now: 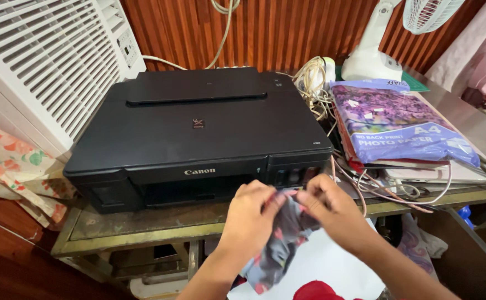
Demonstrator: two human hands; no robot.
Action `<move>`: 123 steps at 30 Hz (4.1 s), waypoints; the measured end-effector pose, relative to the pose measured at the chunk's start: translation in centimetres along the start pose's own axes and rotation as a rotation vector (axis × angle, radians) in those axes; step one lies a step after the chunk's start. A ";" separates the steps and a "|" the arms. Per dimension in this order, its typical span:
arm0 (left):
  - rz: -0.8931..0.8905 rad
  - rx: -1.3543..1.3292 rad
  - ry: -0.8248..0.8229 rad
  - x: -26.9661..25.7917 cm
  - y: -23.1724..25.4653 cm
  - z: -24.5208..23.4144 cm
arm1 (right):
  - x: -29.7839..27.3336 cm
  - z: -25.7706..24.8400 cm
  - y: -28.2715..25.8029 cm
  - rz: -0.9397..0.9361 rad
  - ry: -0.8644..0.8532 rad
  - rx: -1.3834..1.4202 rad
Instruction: The person wipes the exterior of a black Canon printer with a patterned cloth. They open and close the scanner lid and wipe the top, sides, and front of the printer repeatedly.
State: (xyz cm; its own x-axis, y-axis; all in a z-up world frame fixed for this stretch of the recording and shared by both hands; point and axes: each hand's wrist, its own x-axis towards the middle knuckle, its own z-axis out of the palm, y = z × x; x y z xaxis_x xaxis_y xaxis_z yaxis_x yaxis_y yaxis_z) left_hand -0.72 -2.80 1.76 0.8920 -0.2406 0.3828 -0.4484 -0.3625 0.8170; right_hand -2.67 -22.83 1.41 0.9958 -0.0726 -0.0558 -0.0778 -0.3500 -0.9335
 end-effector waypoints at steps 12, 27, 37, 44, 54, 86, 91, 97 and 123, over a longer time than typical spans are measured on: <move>-0.517 -0.508 -0.230 1.9 -2.6 0.6 | -0.4 -1.4 -2.1 0.056 -0.012 0.959; -0.572 0.081 -0.118 0.4 -6.1 -2.2 | 7.7 -10.2 -6.1 -0.646 0.153 -0.689; -0.577 -0.063 -0.053 0.6 -8.0 -3.9 | 8.4 -9.6 -9.2 -0.526 -0.080 -0.833; -0.565 -0.025 -0.038 0.9 -8.5 -3.4 | 8.7 -9.2 -9.4 -0.475 -0.097 -1.004; -0.612 -0.047 -0.011 1.2 -8.4 -3.2 | 9.3 -4.5 -13.0 -0.667 -0.298 -1.061; -0.709 -0.399 -0.182 1.1 -6.2 -2.9 | -1.9 -1.9 -5.4 0.418 -0.248 0.626; -0.743 -0.930 -0.328 1.8 -2.5 -1.4 | -2.8 0.9 -5.5 0.247 -0.312 0.540; -0.354 -0.430 -0.392 3.7 0.4 -3.2 | -2.2 0.5 -2.7 0.220 -0.021 0.480; -0.112 0.429 0.008 11.0 4.4 -0.2 | -0.6 -22.3 32.2 0.836 0.128 -0.171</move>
State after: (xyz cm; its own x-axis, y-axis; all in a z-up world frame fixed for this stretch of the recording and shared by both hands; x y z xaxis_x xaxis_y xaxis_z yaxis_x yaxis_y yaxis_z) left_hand 7.08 -6.85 9.66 0.9361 -0.1719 0.3070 -0.3308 -0.7273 0.6014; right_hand -6.89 -54.83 -20.72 0.5962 -0.4703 -0.6507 -0.7991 -0.2701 -0.5370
